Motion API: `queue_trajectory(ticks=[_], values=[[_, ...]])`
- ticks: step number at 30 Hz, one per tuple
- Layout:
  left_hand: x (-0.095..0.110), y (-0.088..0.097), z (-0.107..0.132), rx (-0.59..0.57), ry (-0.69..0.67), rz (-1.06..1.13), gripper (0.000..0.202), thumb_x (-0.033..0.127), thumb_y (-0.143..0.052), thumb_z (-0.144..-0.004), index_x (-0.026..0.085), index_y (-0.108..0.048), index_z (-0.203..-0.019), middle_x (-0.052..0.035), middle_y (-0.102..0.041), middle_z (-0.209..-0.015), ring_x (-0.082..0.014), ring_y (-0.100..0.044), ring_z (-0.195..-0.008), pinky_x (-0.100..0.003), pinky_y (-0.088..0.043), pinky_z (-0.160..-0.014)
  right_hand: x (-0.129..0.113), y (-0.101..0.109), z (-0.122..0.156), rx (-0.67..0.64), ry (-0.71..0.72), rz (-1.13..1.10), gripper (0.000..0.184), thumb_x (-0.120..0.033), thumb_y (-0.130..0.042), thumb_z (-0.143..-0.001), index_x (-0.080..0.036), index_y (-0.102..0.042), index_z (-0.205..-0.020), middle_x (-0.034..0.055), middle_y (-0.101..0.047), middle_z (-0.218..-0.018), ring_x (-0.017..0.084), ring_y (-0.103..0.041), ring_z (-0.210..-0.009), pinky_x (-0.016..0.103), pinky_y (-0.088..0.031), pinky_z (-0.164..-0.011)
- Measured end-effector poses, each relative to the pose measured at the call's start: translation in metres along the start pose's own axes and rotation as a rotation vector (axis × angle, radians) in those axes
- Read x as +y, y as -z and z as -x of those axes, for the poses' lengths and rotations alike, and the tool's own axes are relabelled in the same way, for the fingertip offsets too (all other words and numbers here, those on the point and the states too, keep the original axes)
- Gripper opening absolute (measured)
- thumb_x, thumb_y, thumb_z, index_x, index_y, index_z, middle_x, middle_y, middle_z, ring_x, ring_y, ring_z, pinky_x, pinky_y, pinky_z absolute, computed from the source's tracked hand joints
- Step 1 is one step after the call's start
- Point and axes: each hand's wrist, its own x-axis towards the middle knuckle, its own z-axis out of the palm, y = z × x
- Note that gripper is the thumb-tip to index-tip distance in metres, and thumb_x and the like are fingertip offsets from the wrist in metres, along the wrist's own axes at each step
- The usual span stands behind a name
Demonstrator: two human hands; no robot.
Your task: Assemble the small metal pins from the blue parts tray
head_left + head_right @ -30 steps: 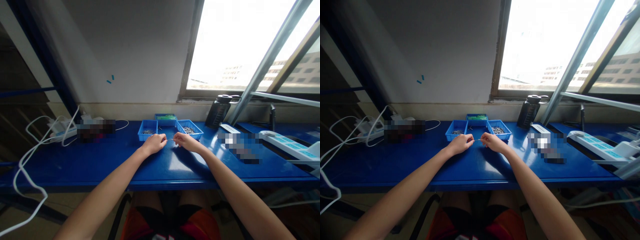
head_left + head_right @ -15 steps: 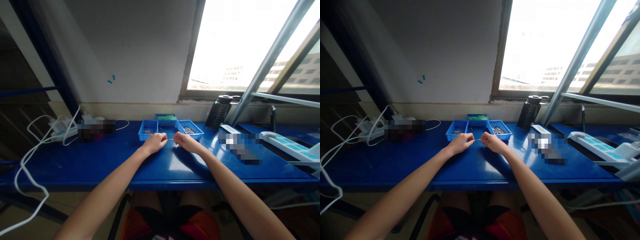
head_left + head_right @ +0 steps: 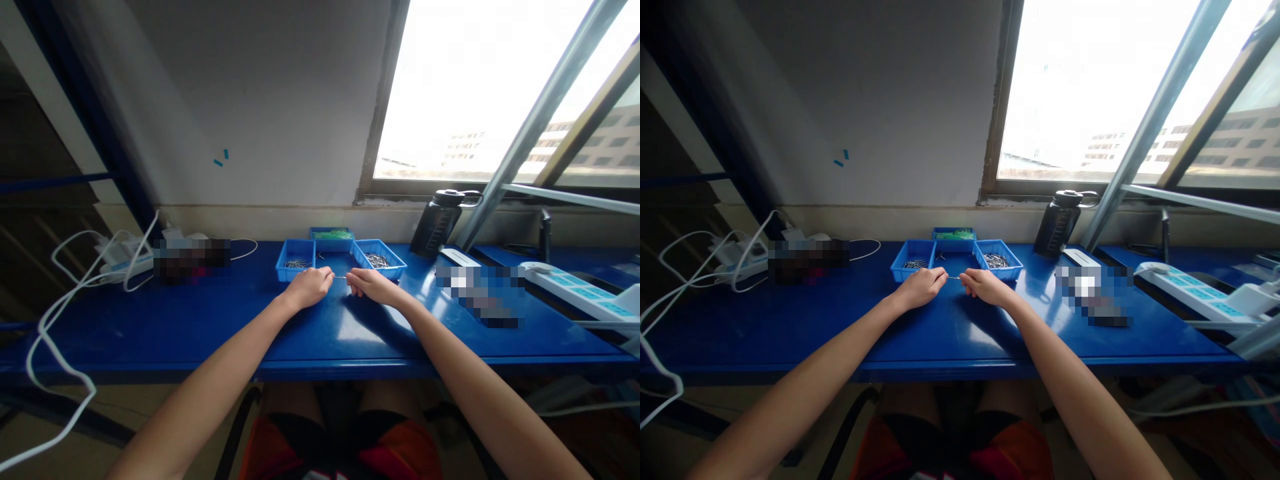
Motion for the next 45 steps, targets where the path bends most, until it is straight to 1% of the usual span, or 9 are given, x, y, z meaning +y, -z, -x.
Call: queue_trajectory(ticks=[4, 10, 15, 25, 32, 35, 37, 40, 45], values=[[0.002, 0.001, 0.001, -0.027, 0.019, -0.009, 0.037, 0.039, -0.027, -0.087, 0.017, -0.057, -0.086, -0.0071, -0.063, -0.08, -0.0198, -0.059, -0.078, -0.025, -0.04, -0.063, 0.0, 0.001, 0.001, -0.002, 0.02, 0.019, 0.031, -0.045, -0.043, -0.08, -0.016, -0.053, -0.073, 0.001, -0.058, -0.062, 0.01, -0.052, -0.053, 0.022, -0.041, -0.052], [-0.001, 0.0, 0.0, -0.003, -0.024, 0.019, 0.035, 0.039, -0.026, -0.087, 0.02, -0.055, -0.089, -0.0058, -0.063, -0.08, -0.0188, -0.059, -0.074, -0.024, -0.039, -0.06, 0.0, 0.001, 0.001, -0.016, 0.02, 0.048, 0.035, -0.044, -0.036, -0.083, -0.016, -0.055, -0.076, 0.0015, -0.058, -0.064, 0.01, -0.052, -0.053, 0.022, -0.041, -0.054], [-0.004, -0.003, -0.002, -0.002, -0.03, 0.022, 0.033, 0.038, -0.025, -0.088, 0.021, -0.053, -0.092, -0.0054, -0.063, -0.08, -0.0187, -0.059, -0.074, -0.024, -0.038, -0.06, -0.005, 0.002, 0.003, 0.085, 0.073, 0.081, 0.028, -0.041, -0.044, -0.08, -0.019, -0.051, -0.096, 0.0011, -0.059, -0.075, 0.011, -0.053, -0.06, 0.023, -0.041, -0.057], [-0.007, -0.005, -0.003, 0.009, 0.015, 0.019, 0.035, 0.038, -0.021, -0.088, 0.02, -0.051, -0.091, -0.0062, -0.062, -0.078, -0.0184, -0.058, -0.07, -0.025, -0.037, -0.057, -0.017, 0.005, 0.008, -0.008, 0.131, 0.043, 0.028, -0.04, -0.045, -0.08, -0.016, -0.059, -0.085, 0.0018, -0.058, -0.07, 0.012, -0.052, -0.064, 0.023, -0.041, -0.06], [-0.008, -0.006, -0.004, -0.051, 0.183, -0.08, 0.039, 0.044, -0.028, -0.085, 0.018, -0.057, -0.092, -0.0098, -0.063, -0.09, -0.0222, -0.059, -0.084, -0.029, -0.043, -0.069, -0.01, 0.01, 0.002, 0.29, 0.055, -0.067, 0.032, -0.041, -0.046, -0.078, -0.015, -0.061, -0.087, 0.0034, -0.059, -0.069, 0.012, -0.052, -0.058, 0.021, -0.04, -0.048], [-0.009, -0.009, -0.004, -0.079, 0.194, -0.139, 0.036, 0.043, -0.034, -0.083, 0.02, -0.057, -0.098, -0.0099, -0.063, -0.096, -0.0253, -0.058, -0.09, -0.033, -0.044, -0.072, -0.005, 0.014, -0.001, 0.441, -0.008, -0.236, 0.043, -0.042, -0.05, -0.075, -0.018, -0.053, -0.111, 0.0093, -0.058, -0.101, 0.015, -0.057, -0.07, 0.021, -0.044, -0.045], [-0.009, -0.01, -0.004, -0.088, 0.195, -0.16, 0.037, 0.043, -0.035, -0.082, 0.02, -0.054, -0.104, -0.0103, -0.062, -0.1, -0.0262, -0.057, -0.093, -0.035, -0.044, -0.074, -0.003, 0.016, -0.002, 0.471, -0.037, -0.355, 0.06, -0.042, -0.053, -0.073, -0.022, -0.036, -0.128, 0.0123, -0.046, -0.123, 0.017, -0.059, -0.079, 0.021, -0.046, -0.045], [-0.009, -0.012, -0.004, -0.098, 0.203, -0.186, 0.041, 0.044, -0.034, -0.082, 0.02, -0.051, -0.111, -0.0116, -0.06, -0.105, -0.0272, -0.055, -0.097, -0.037, -0.044, -0.077, -0.003, 0.015, -0.002, 0.424, -0.045, -0.419, 0.073, -0.041, -0.054, -0.073, -0.027, -0.02, -0.135, 0.0132, -0.034, -0.133, 0.018, -0.059, -0.085, 0.021, -0.048, -0.046], [-0.007, -0.013, -0.004, -0.115, 0.221, -0.211, 0.042, 0.043, -0.035, -0.081, 0.019, -0.051, -0.112, -0.0127, -0.059, -0.106, -0.0287, -0.055, -0.099, -0.039, -0.044, -0.077, 0.0, 0.006, -0.003, 0.255, -0.033, -0.297, 0.05, -0.036, -0.051, -0.076, -0.023, -0.041, -0.123, 0.0103, -0.051, -0.117, 0.016, -0.06, -0.078, 0.021, -0.046, -0.046]])
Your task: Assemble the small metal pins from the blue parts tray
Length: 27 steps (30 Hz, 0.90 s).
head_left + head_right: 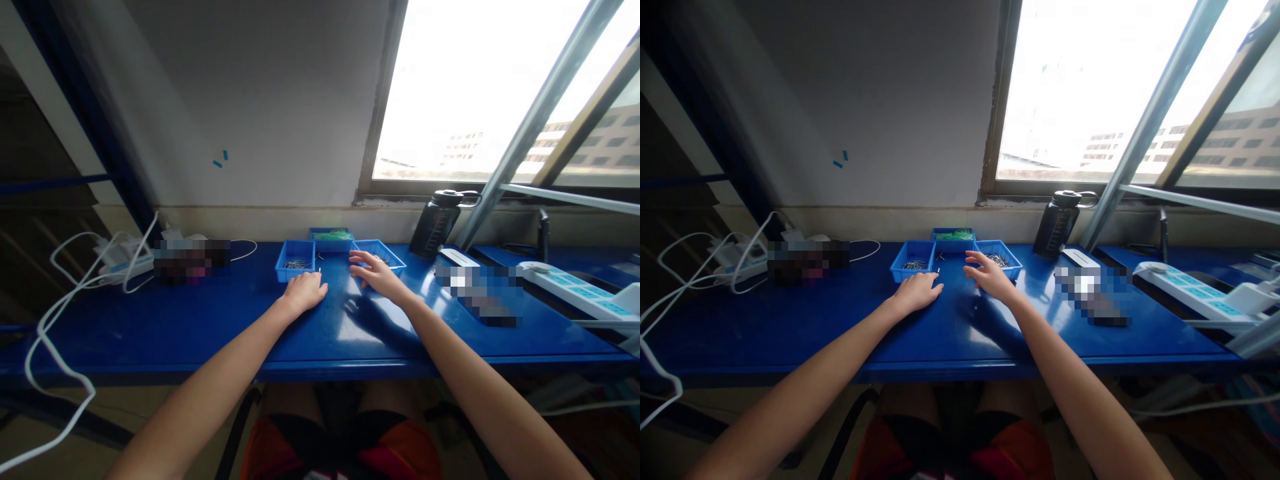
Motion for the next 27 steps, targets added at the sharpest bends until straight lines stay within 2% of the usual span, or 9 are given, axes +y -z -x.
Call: queue_trajectory(ticks=[5, 9, 14, 21, 27], values=[[0.001, 0.002, 0.002, 0.019, -0.012, -0.01, 0.04, 0.041, -0.036, -0.081, 0.02, -0.047, -0.115, -0.0116, -0.06, -0.106, -0.0278, -0.056, -0.096, -0.038, -0.045, -0.076, 0.005, -0.004, 0.002, -0.14, 0.062, 0.344, 0.028, -0.028, -0.05, -0.076, -0.019, -0.058, -0.102, 0.0045, -0.064, -0.089, 0.012, -0.057, -0.065, 0.024, -0.046, -0.058], [0.002, 0.004, 0.004, 0.036, -0.028, -0.005, 0.032, 0.039, -0.038, -0.081, 0.021, -0.049, -0.105, -0.0096, -0.062, -0.096, -0.0266, -0.058, -0.089, -0.036, -0.046, -0.072, 0.005, -0.005, 0.003, -0.171, 0.107, 0.515, 0.023, -0.026, -0.05, -0.077, -0.019, -0.061, -0.095, 0.0031, -0.064, -0.078, 0.013, -0.057, -0.066, 0.025, -0.043, -0.064], [0.004, 0.004, 0.005, 0.03, 0.019, -0.006, 0.03, 0.036, -0.038, -0.082, 0.019, -0.048, -0.104, -0.0112, -0.062, -0.095, -0.0257, -0.059, -0.087, -0.035, -0.046, -0.071, 0.005, -0.006, 0.003, -0.163, 0.148, 0.556, 0.018, -0.03, -0.049, -0.078, -0.018, -0.059, -0.086, 0.0031, -0.061, -0.076, 0.012, -0.055, -0.065, 0.024, -0.042, -0.063], [0.003, 0.004, 0.005, 0.025, 0.0, -0.024, 0.025, 0.033, -0.036, -0.082, 0.019, -0.052, -0.095, -0.0105, -0.062, -0.093, -0.0257, -0.059, -0.086, -0.035, -0.046, -0.07, 0.011, -0.006, 0.001, -0.109, 0.219, 0.604, 0.019, -0.035, -0.051, -0.076, -0.016, -0.051, -0.073, 0.0031, -0.051, -0.076, 0.011, -0.049, -0.062, 0.024, -0.04, -0.061], [0.005, 0.004, 0.006, 0.046, 0.035, -0.021, 0.033, 0.035, -0.038, -0.081, 0.017, -0.048, -0.108, -0.0125, -0.062, -0.097, -0.0268, -0.058, -0.089, -0.036, -0.046, -0.072, 0.015, -0.005, -0.001, -0.102, 0.281, 0.595, 0.019, -0.029, -0.051, -0.074, -0.017, -0.042, -0.061, 0.0029, -0.048, -0.078, 0.01, -0.044, -0.061, 0.025, -0.038, -0.062]])
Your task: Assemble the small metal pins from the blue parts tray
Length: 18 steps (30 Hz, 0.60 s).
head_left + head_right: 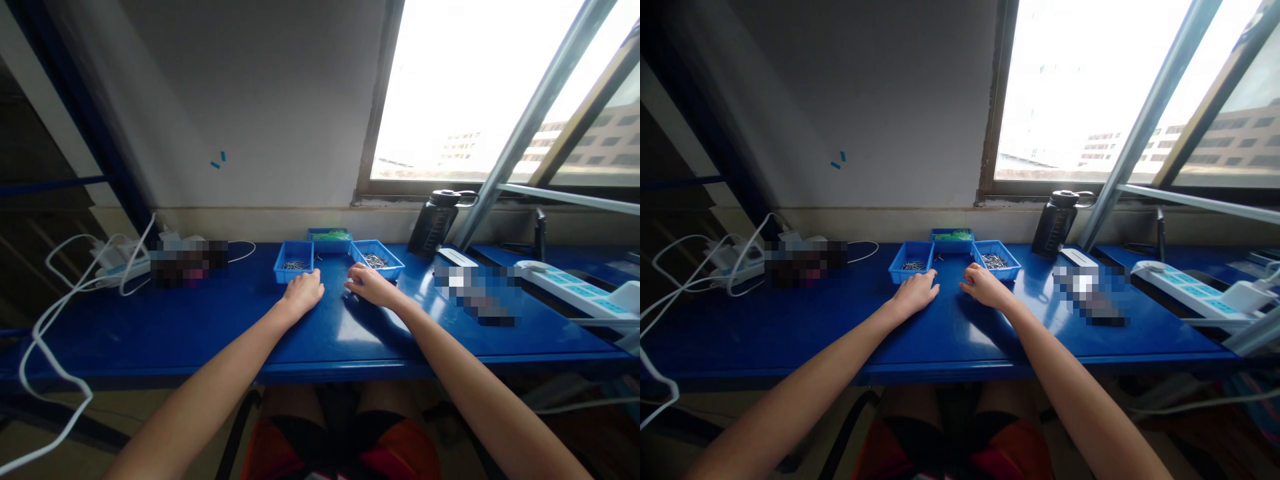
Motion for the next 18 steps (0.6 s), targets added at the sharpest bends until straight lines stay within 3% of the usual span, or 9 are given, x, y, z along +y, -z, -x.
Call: queue_trajectory(ticks=[7, 12, 18], values=[[-0.0004, 0.0012, 0.0002, -0.037, -0.009, 0.0, 0.033, 0.037, -0.036, -0.083, 0.018, -0.053, -0.103, -0.0116, -0.06, -0.099, -0.0251, -0.057, -0.092, -0.032, -0.045, -0.074, -0.0061, 0.0029, 0.0004, -0.056, 0.105, -0.026, 0.025, -0.013, -0.046, -0.067, -0.017, -0.029, -0.05, -0.0002, -0.043, -0.069, 0.008, -0.037, -0.056, 0.022, -0.034, -0.059], [0.0022, 0.0028, 0.0019, -0.039, 0.006, 0.001, 0.036, 0.038, -0.037, -0.083, 0.016, -0.047, -0.11, -0.013, -0.061, -0.098, -0.0255, -0.058, -0.091, -0.033, -0.045, -0.073, -0.0081, 0.0028, 0.0012, -0.046, 0.027, -0.001, 0.022, -0.021, -0.051, -0.071, -0.018, -0.037, -0.055, -0.0023, -0.042, -0.061, 0.008, -0.036, -0.054, 0.021, -0.032, -0.054], [0.0092, 0.0026, 0.0047, -0.027, 0.049, -0.06, 0.037, 0.038, -0.035, -0.082, 0.012, -0.053, -0.101, -0.0161, -0.061, -0.095, -0.0276, -0.058, -0.09, -0.036, -0.045, -0.073, -0.0078, 0.0013, 0.0032, -0.073, -0.012, -0.002, 0.017, -0.027, -0.052, -0.073, -0.017, -0.045, -0.062, -0.0022, -0.048, -0.06, 0.009, -0.04, -0.054, 0.02, -0.031, -0.053]])
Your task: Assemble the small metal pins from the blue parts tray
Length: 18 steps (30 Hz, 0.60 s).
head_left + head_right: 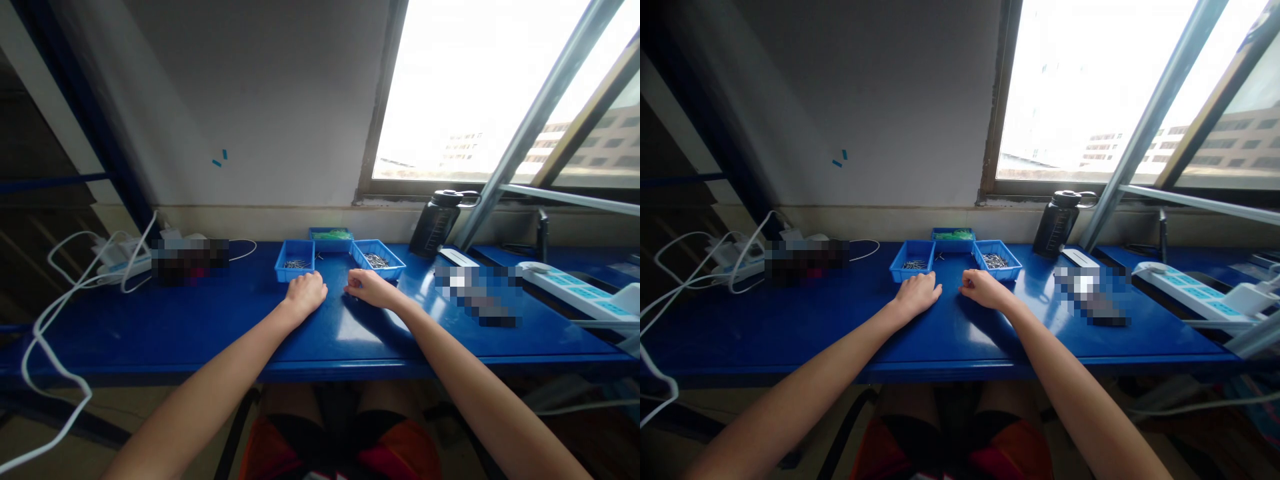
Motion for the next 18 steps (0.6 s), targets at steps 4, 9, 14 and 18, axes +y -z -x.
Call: queue_trajectory(ticks=[4, 9, 14, 18], values=[[0.0, -0.0003, 0.0007, -0.01, -0.015, -0.008, 0.036, 0.038, -0.033, -0.082, 0.014, -0.056, -0.098, -0.0148, -0.062, -0.095, -0.0271, -0.058, -0.09, -0.036, -0.045, -0.073, 0.0, 0.0001, 0.001, -0.029, -0.03, -0.012, 0.016, -0.029, -0.053, -0.074, -0.017, -0.047, -0.065, -0.002, -0.051, -0.059, 0.009, -0.044, -0.055, 0.02, -0.032, -0.053], [-0.0014, 0.0, 0.001, 0.004, -0.041, -0.01, 0.035, 0.038, -0.034, -0.083, 0.015, -0.055, -0.098, -0.0135, -0.062, -0.093, -0.0266, -0.059, -0.088, -0.035, -0.045, -0.071, 0.0002, 0.0, 0.0004, -0.041, -0.061, -0.015, 0.015, -0.029, -0.055, -0.072, -0.016, -0.05, -0.067, -0.0007, -0.054, -0.06, 0.01, -0.047, -0.056, 0.02, -0.034, -0.053], [0.0024, -0.0015, 0.003, 0.056, -0.04, -0.066, 0.032, 0.033, -0.036, -0.083, 0.012, -0.055, -0.097, -0.0153, -0.063, -0.087, -0.0273, -0.06, -0.084, -0.035, -0.045, -0.069, -0.0009, 0.0013, 0.0004, -0.056, -0.076, -0.035, 0.013, -0.029, -0.055, -0.073, -0.017, -0.051, -0.07, -0.0001, -0.056, -0.061, 0.01, -0.05, -0.056, 0.02, -0.035, -0.053], [0.0068, -0.0034, 0.0052, 0.089, -0.031, -0.082, 0.031, 0.029, -0.036, -0.084, 0.008, -0.058, -0.095, -0.0176, -0.064, -0.084, -0.0278, -0.06, -0.084, -0.034, -0.045, -0.069, -0.0012, 0.0018, 0.0007, -0.061, -0.076, -0.034, 0.013, -0.029, -0.055, -0.072, -0.017, -0.052, -0.07, -0.0004, -0.056, -0.061, 0.011, -0.05, -0.056, 0.02, -0.035, -0.052]])
